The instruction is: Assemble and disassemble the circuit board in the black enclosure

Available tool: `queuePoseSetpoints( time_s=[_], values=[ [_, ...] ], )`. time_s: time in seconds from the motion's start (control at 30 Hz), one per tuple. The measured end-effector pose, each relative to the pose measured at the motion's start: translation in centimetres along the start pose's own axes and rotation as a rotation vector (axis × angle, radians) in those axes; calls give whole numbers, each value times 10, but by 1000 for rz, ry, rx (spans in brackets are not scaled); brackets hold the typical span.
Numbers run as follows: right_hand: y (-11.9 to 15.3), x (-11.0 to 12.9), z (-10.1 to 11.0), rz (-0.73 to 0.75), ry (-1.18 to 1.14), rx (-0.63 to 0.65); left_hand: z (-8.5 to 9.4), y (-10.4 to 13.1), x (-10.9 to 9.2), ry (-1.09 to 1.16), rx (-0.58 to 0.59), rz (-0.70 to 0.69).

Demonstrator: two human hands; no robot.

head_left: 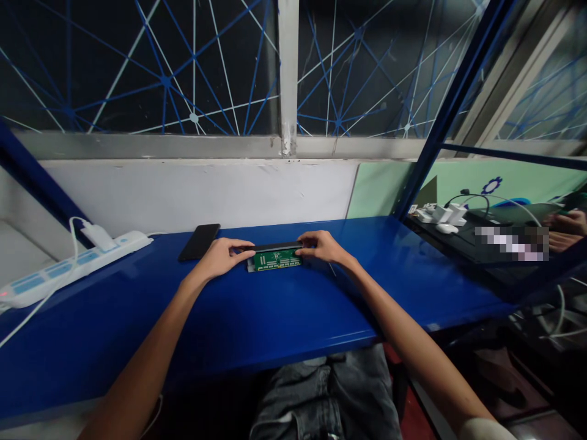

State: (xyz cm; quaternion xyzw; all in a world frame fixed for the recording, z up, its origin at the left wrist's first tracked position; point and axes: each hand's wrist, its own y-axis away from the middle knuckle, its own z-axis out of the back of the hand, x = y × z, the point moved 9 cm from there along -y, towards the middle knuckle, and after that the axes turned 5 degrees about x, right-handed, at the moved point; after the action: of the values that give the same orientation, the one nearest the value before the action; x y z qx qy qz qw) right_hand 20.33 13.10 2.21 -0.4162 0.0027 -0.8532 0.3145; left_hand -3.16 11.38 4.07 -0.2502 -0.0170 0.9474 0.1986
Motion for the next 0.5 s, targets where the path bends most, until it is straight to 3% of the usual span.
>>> queuePoseSetpoints(
  time_s=[0.13,0.3,0.5],
  values=[
    [-2,5,-6,21,158,12,-11,-1,0,-21,65,-16],
    [-1,5,-8,-28,372,-1,-21,-4,5,-133,60,-73],
    [2,2,-16,-49,410,72,-26,-5,10,-158,82,-76]
  ],
)
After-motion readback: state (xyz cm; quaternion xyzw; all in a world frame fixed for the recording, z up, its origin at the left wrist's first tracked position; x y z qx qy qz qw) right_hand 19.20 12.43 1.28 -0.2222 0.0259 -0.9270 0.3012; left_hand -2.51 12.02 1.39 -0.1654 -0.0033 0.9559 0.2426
